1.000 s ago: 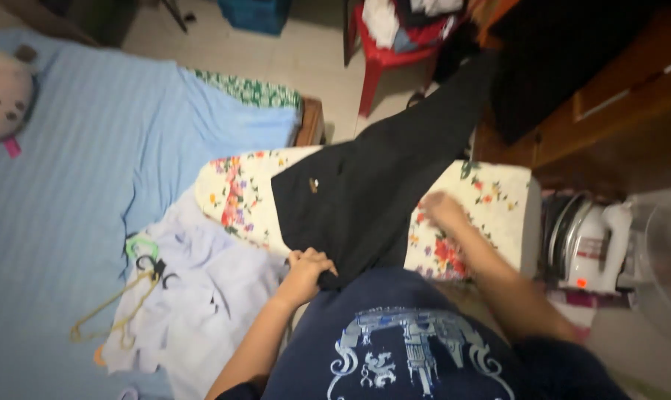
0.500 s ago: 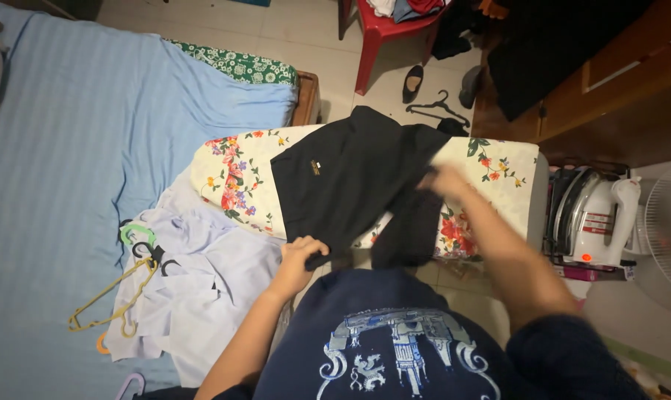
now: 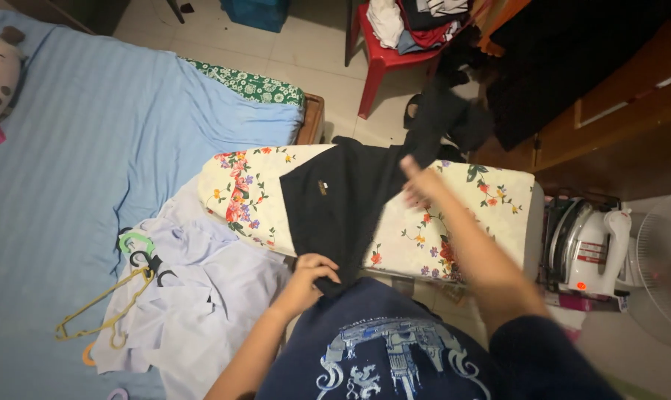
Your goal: The person irons a black shirt on a floral ironing board, repeatedly smoothing and repositioning the garment. They use a white electric iron to press the front, sleeves, and back, adjusting the shirt multiple times to ensure even coverage.
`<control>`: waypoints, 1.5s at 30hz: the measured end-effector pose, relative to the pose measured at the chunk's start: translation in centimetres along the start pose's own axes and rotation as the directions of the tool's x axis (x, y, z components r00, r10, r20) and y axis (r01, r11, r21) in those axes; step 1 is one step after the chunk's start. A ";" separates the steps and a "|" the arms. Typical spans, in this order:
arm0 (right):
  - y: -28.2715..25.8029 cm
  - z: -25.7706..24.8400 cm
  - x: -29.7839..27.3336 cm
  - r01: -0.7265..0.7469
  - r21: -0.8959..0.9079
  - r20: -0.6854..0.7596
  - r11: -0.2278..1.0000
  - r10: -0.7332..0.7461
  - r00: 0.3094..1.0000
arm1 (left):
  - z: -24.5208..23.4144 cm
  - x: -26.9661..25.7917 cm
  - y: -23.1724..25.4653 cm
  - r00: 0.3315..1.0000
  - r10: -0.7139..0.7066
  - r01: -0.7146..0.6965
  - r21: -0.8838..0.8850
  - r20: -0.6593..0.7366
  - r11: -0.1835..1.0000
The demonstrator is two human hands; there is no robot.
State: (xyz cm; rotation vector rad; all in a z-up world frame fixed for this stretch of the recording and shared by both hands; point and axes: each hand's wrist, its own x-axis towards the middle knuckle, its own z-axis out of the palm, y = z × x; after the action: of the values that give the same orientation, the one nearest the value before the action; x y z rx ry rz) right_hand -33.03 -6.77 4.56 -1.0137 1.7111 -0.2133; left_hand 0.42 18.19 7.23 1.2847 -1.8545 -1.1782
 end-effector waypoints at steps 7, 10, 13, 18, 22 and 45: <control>4.3 7.3 8.0 0.284 0.183 -0.320 0.941 -0.216 0.922 | 4.8 0.7 -5.0 0.935 -0.353 0.351 -0.218 0.031 0.911; 3.5 5.2 10.4 -0.182 0.697 0.253 0.694 0.000 0.967 | 7.2 1.7 -5.3 0.488 -0.502 0.500 -0.243 -0.714 0.831; -1.8 4.7 2.3 -0.136 0.672 0.230 0.727 -0.030 0.973 | 8.9 2.6 -5.0 0.462 -0.881 0.599 -0.768 0.098 0.228; -2.5 6.1 -0.5 -0.089 0.888 0.208 0.451 -0.223 0.952 | 8.8 5.9 -4.9 0.762 -0.575 0.182 -0.951 0.298 -0.252; -1.8 0.9 8.1 -0.065 0.980 0.140 0.187 -0.424 0.895 | -2.7 11.7 3.6 0.838 -0.529 -0.148 -0.989 -0.133 0.015; 11.7 -9.5 -3.9 0.425 0.825 -0.448 0.373 -0.030 0.894 | -5.7 10.6 3.6 0.614 -0.787 0.432 -0.810 -0.057 0.397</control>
State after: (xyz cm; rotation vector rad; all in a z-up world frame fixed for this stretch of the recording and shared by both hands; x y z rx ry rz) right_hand -46.99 0.11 4.21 -0.3275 1.3687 -1.4760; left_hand -0.12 6.93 12.75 1.5911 -0.3434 -1.6004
